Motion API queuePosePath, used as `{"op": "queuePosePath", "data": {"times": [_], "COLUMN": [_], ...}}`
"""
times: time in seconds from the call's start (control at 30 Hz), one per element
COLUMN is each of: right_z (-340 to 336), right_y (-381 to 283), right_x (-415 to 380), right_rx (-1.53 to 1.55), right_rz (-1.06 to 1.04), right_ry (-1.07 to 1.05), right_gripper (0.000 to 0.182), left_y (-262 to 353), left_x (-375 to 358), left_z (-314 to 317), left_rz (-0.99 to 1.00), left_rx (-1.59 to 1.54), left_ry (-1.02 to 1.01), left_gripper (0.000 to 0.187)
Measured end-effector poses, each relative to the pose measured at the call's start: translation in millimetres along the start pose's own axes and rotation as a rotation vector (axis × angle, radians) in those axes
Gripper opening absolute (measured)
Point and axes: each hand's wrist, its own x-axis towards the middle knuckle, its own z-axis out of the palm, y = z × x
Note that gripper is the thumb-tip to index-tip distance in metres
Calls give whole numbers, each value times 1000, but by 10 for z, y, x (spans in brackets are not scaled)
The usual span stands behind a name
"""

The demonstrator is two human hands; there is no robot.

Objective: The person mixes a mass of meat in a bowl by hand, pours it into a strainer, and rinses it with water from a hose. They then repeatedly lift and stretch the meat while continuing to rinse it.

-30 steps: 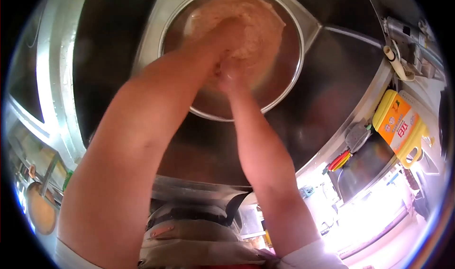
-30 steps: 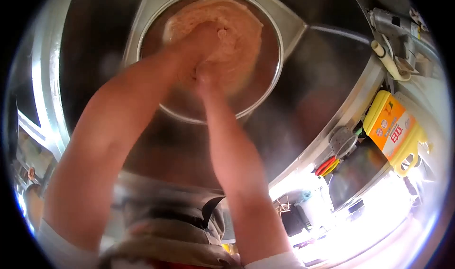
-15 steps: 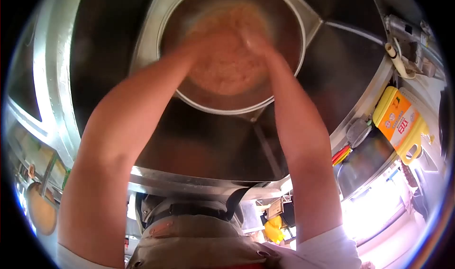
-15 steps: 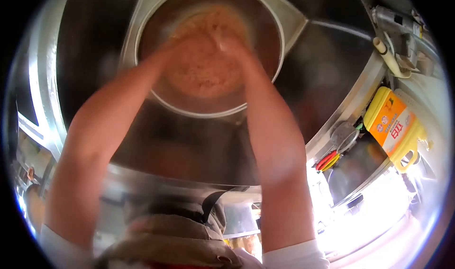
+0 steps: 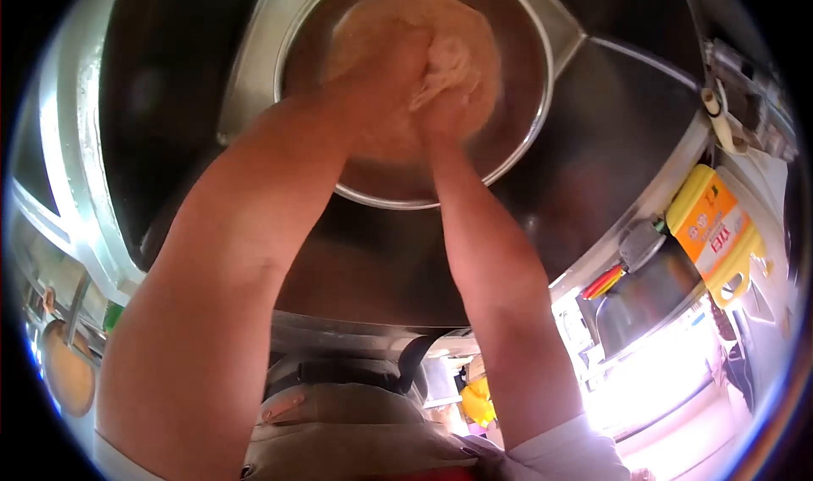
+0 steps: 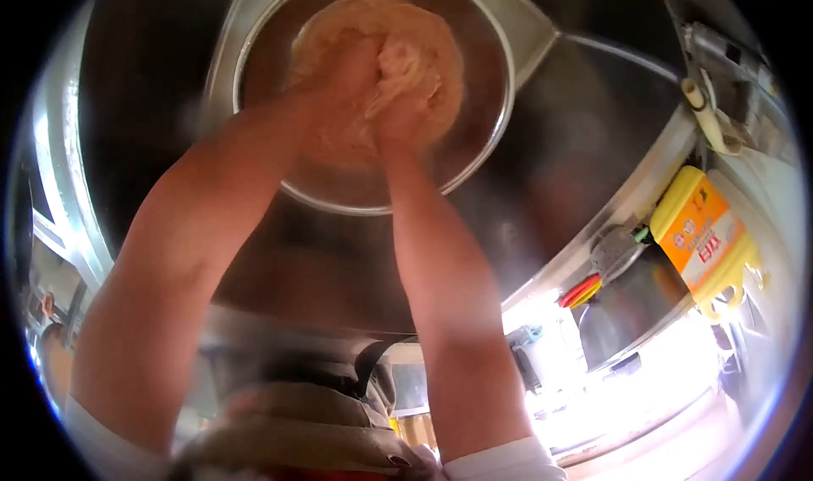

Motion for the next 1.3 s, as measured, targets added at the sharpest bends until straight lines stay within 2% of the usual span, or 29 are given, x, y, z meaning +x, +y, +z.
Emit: {"op": "queuePosePath", "data": {"times": [0.03,0.1,0.17,0.23,0.3,0.33,0.37,0.4,0.47,0.53,0.63,0.67,0.73,0.77,0.8,0.87,0.97,1.07,1.1,1.2,1.27,1.3], "right_z": [16,-60,-475,-669,-563,-445,-317,-196,-109,-143,-162,-258,-695,-1097,-1520,-1992,-2209,-1707,-987,-1001,-1240,-1349], "right_y": [-170,-177,236,132,127,170,252,381,533,550,200,101,4,-255,-614,-778,-757,-379,302,19,-78,-123], "right_x": [130,252,165,-6,-131,-138,-85,-65,-56,20,450,501,586,607,522,520,473,540,566,403,289,292], "right_rx": [71,31,-224,-603,-703,-747,-771,-795,-747,-606,-343,-162,191,230,266,328,810,1512,1113,1278,1292,1298], "right_rz": [-40,-144,-243,-444,-392,-373,-436,-494,-461,-300,-125,-119,-92,-98,-110,-138,135,410,461,495,545,555], "right_ry": [129,-50,-660,-757,-849,-890,-882,-884,-933,-991,-984,-999,-1018,-968,-918,-903,-958,-1042,-832,-675,-740,-769], "right_gripper": [28,27,26,26,21,19,18,17,18,23,33,34,37,37,37,39,42,55,66,86,90,93], "left_y": [152,242,-28,-391,-377,-492,-622,-658,-652,-507,-44,69,234,269,496,906,1305,1047,902,586,376,362], "left_x": [107,106,-154,-361,-589,-505,-390,-254,43,359,602,575,477,401,-52,-817,-1373,-1322,-1351,-1290,-1455,-1567], "left_z": [-6,-100,-197,-201,-208,-213,-200,-182,-126,-76,-47,-67,-100,-117,-232,-366,-324,-293,-239,-255,-234,-256], "left_rz": [20,265,705,734,374,510,458,401,317,256,263,270,398,486,493,489,357,89,121,246,300,270], "left_rx": [-50,328,1169,1412,1379,1336,1274,1198,1008,807,696,712,884,992,1018,1074,1050,209,298,562,729,765], "left_ry": [-40,-61,-66,283,75,216,236,220,158,53,-115,-174,-286,-313,-260,-138,-127,-202,-144,62,170,93], "left_gripper": [48,45,44,47,45,42,41,40,37,34,31,30,28,27,29,33,37,24,25,29,31,31]}}
